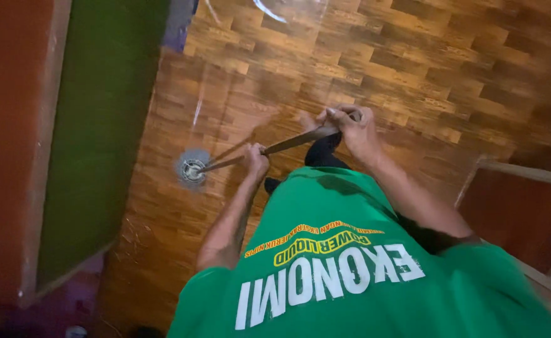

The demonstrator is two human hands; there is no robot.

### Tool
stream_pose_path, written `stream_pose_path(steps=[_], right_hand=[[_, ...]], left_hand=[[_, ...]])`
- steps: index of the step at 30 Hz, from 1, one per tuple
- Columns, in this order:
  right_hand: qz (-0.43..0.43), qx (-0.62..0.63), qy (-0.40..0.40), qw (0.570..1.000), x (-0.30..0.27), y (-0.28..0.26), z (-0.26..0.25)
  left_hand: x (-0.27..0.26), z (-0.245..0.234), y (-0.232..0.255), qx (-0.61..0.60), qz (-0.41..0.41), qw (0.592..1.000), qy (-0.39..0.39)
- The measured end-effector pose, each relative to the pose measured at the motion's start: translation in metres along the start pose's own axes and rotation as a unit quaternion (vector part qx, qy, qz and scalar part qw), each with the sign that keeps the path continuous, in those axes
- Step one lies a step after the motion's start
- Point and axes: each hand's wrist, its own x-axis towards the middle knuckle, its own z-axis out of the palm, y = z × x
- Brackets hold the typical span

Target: Mopping the wooden floor using a wet mop.

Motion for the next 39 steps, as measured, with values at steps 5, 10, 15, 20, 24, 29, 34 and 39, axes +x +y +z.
stream_pose_path(steps=[5,10,15,20,24,29,34,39], right_hand=[[-0.045,0.029,0.064,0.997,0.014,-0.036,-0.053],[-0.082,0.223,0.150,0.960,0.015,-0.048,-0.145],[-0.192,0.043,0.315,0.929,-0.027,-0.067,-0.226],[-0.253,-0.006,0.358,0.899,-0.068,-0.058,-0.251],[-0.286,0.058,0.433,0.853,-0.074,-0.033,-0.239],[-0.294,0.097,0.459,0.833,-0.064,-0.015,-0.254],[-0.286,0.171,0.488,0.807,-0.028,-0.003,-0.253],[-0.205,0.221,0.527,0.795,0.032,0.016,-0.230]], left_hand=[[0.043,0.049,0.067,-0.022,0.027,0.998,0.053],[0.089,0.056,0.207,-0.003,0.008,0.997,-0.083],[0.134,0.113,0.321,-0.049,0.193,0.963,-0.182],[0.159,0.110,0.416,-0.069,0.280,0.925,-0.249],[0.181,0.153,0.428,-0.062,0.370,0.889,-0.263],[0.193,0.169,0.431,-0.006,0.390,0.878,-0.279],[0.230,0.165,0.410,0.034,0.407,0.850,-0.331],[0.286,0.147,0.363,0.106,0.381,0.845,-0.360]])
